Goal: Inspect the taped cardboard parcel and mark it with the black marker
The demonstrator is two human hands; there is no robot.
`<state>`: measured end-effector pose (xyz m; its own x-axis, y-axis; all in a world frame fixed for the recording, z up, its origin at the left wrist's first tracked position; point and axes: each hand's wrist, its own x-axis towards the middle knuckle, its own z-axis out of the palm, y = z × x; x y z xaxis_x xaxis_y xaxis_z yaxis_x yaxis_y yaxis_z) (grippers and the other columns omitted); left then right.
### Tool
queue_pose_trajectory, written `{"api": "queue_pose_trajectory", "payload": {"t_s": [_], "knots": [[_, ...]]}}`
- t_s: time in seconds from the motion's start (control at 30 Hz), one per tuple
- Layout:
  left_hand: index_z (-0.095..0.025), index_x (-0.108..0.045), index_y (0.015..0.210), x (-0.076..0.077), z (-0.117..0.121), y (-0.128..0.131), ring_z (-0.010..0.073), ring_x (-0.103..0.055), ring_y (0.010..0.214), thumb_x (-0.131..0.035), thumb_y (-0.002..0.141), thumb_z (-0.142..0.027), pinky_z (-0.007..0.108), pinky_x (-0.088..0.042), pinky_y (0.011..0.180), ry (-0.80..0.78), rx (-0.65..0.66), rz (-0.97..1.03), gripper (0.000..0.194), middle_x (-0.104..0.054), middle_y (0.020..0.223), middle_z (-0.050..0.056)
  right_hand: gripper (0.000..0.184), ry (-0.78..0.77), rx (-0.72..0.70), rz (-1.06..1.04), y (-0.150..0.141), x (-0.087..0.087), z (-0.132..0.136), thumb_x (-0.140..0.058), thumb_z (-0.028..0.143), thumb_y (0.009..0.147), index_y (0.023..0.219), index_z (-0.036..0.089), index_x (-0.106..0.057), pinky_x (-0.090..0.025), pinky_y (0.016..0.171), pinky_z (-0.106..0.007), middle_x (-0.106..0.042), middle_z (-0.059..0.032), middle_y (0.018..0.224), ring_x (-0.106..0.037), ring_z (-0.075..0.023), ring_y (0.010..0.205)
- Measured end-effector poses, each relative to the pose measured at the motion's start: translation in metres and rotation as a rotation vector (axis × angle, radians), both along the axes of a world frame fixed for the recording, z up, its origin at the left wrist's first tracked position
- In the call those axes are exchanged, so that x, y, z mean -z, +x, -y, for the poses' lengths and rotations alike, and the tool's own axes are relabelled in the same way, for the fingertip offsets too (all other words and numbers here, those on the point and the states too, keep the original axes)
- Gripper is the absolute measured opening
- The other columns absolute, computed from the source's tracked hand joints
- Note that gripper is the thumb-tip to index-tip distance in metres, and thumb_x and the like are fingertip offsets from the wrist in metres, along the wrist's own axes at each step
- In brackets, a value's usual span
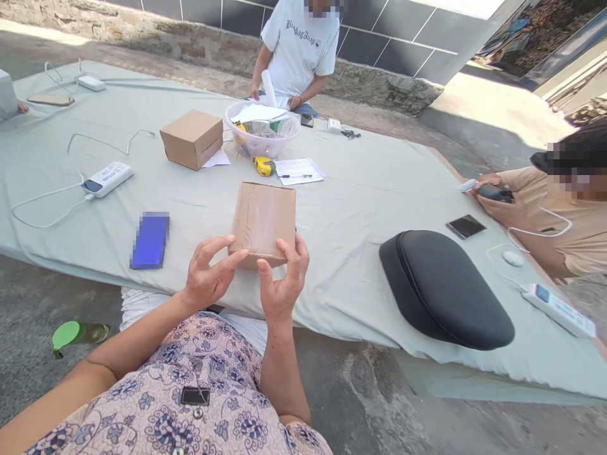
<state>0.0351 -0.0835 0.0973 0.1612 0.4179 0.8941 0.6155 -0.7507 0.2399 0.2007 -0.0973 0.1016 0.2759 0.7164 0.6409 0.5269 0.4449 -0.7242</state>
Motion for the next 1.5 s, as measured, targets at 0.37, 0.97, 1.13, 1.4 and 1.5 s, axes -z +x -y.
{"api": "queue_pose_trajectory", "payload": {"t_s": [0.37,0.97,1.13,1.4,1.5], "knots": [[-0.022,-0.07,0.114,-0.016,-0.034,0.007,0.0177,-0.068,0.103,-0.052,0.101,-0.025,0.032,-0.057,0.091,-0.052,-0.031,-0.003,0.022,-0.069,0.113,0.01,0.056,-0.031,0.161,0.046,-0.004,-0.012,-0.037,-0.073,0.061,0.079,0.114,0.023,-0.053,-0.048,0.106,-0.051,-0.057,-0.0124,0.122,-0.052,-0.0311,0.131],[-0.024,-0.071,0.107,-0.01,-0.052,0.013,0.0123,-0.062,0.104,-0.059,0.098,-0.017,0.025,-0.056,0.083,-0.102,0.304,0.327,0.016,-0.058,0.11,0.005,0.041,0.079,-0.011,-0.155,0.022,0.006,-0.049,-0.041,0.047,0.102,0.126,0.025,-0.067,-0.047,0.109,-0.046,-0.068,-0.0079,0.122,-0.061,-0.023,0.122],[-0.027,-0.073,0.106,-0.007,-0.053,0.011,0.0109,-0.061,0.095,-0.058,0.1,-0.023,0.026,-0.056,0.083,-0.212,0.426,0.41,0.017,-0.057,0.111,0.004,0.053,0.032,-0.042,-0.3,0.022,0.03,-0.056,-0.038,0.055,0.101,0.137,0.024,-0.062,-0.047,0.112,-0.048,-0.064,-0.01,0.136,-0.059,-0.0253,0.132],[-0.029,-0.074,0.105,-0.003,-0.054,0.011,0.0093,-0.052,0.084,-0.059,0.099,-0.027,0.028,-0.055,0.081,-0.2,0.32,0.345,0.016,-0.052,0.123,0.005,0.064,-0.262,-0.079,-0.44,0.02,0.074,-0.055,-0.049,0.063,0.093,0.132,0.016,-0.068,-0.057,0.098,-0.044,-0.069,-0.0157,0.133,-0.066,-0.0284,0.122],[-0.03,-0.073,0.108,-0.003,-0.055,0.011,0.011,-0.053,0.089,-0.057,0.1,-0.027,0.03,-0.055,0.084,-0.193,0.29,0.298,0.018,-0.053,0.124,0.006,0.062,-0.365,-0.072,-0.419,0.02,0.083,-0.047,-0.052,0.062,0.091,0.13,0.018,-0.069,-0.059,0.088,-0.038,-0.07,-0.0141,0.134,-0.066,-0.0258,0.116]]}}
